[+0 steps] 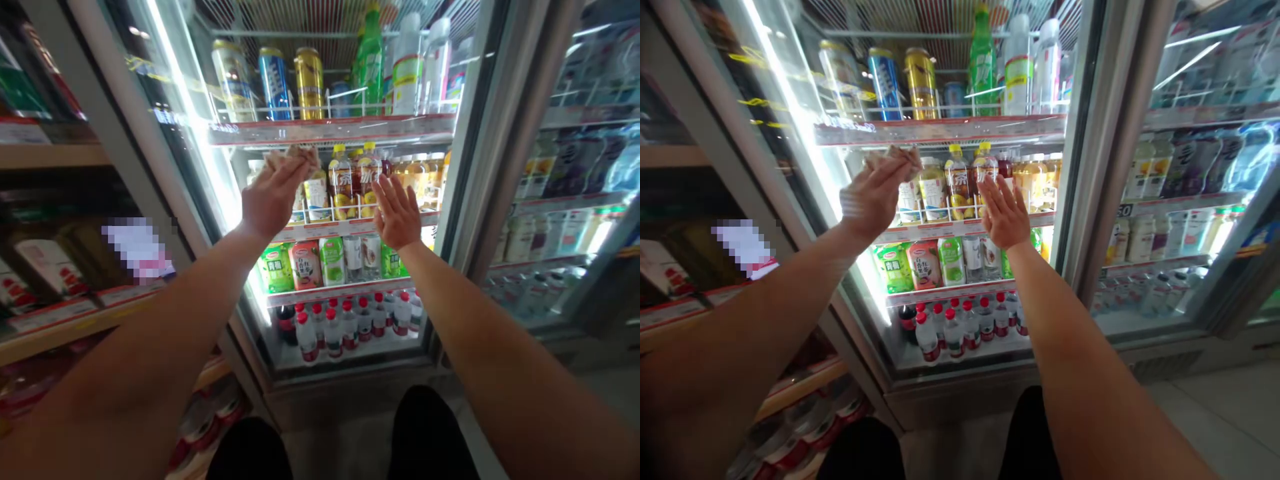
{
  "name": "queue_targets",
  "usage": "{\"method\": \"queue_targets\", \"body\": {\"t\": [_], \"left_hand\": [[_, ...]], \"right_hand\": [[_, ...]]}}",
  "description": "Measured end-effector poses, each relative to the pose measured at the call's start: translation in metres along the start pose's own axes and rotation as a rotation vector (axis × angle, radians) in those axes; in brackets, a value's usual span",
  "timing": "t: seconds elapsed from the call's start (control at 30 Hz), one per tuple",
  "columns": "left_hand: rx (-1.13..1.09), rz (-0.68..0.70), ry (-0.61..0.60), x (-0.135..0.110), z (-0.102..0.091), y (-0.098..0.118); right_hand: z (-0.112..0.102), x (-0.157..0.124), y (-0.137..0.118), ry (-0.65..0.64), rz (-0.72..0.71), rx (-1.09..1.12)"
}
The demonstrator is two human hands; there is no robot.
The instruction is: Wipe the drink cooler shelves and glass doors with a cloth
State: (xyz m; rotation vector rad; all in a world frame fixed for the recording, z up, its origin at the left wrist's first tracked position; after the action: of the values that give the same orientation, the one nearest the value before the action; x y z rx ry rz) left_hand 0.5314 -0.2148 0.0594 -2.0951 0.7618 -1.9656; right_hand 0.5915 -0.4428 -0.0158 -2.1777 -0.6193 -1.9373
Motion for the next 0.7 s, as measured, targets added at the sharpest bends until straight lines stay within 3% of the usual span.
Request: {"method": "queue_targets", "body": {"t": [0.17, 0.23, 0.37, 0.43, 0.57, 0.63, 0.7], "left_hand": [[-0.069, 0.26, -0.181, -0.018, 0.012, 0.028], [-0.056, 0.217, -0.136, -0.012, 0.008, 0.02], [0.017, -0.008, 0.037, 0.0, -0.005, -0.003], [0.008, 0.002, 0.032, -0.006, -0.004, 0.005], [-0.1, 0.205, -0.148, -0.026, 0.01, 0.031], [-0.098, 0.195, -0.136, -0.025, 0.009, 0.024], [-0.062, 0.09, -0.051, -0.019, 0.004, 0.009]], "right_hand": [[0.0, 0.0, -0.001, 0.003, -0.001, 0.011], [0.0, -0.001, 0.0, 0.004, 0.006, 0.007], [-0.001, -0.001, 0.0, 0.019, 0.004, 0.0], [0.0, -0.001, 0.0, 0.017, 0.003, 0.002], [0.001, -0.001, 0.0, 0.003, 0.001, 0.012], [0.001, -0.001, 0.0, 0.007, -0.005, 0.006], [0.0, -0.001, 0.0, 0.017, -0.011, -0.006]]}}
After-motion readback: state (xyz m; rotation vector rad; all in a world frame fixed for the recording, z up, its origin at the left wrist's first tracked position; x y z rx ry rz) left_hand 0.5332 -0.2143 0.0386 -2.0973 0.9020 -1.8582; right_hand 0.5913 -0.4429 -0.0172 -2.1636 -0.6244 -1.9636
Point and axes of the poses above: each hand's wrist, its own x-axis towards the middle knuckle, its own z-axis out of the palm, y = z × x, the point moved 8 cm from there along x, towards the middle knuckle, and after that the axes turned 8 degrees about y, right-handed, at the moved point
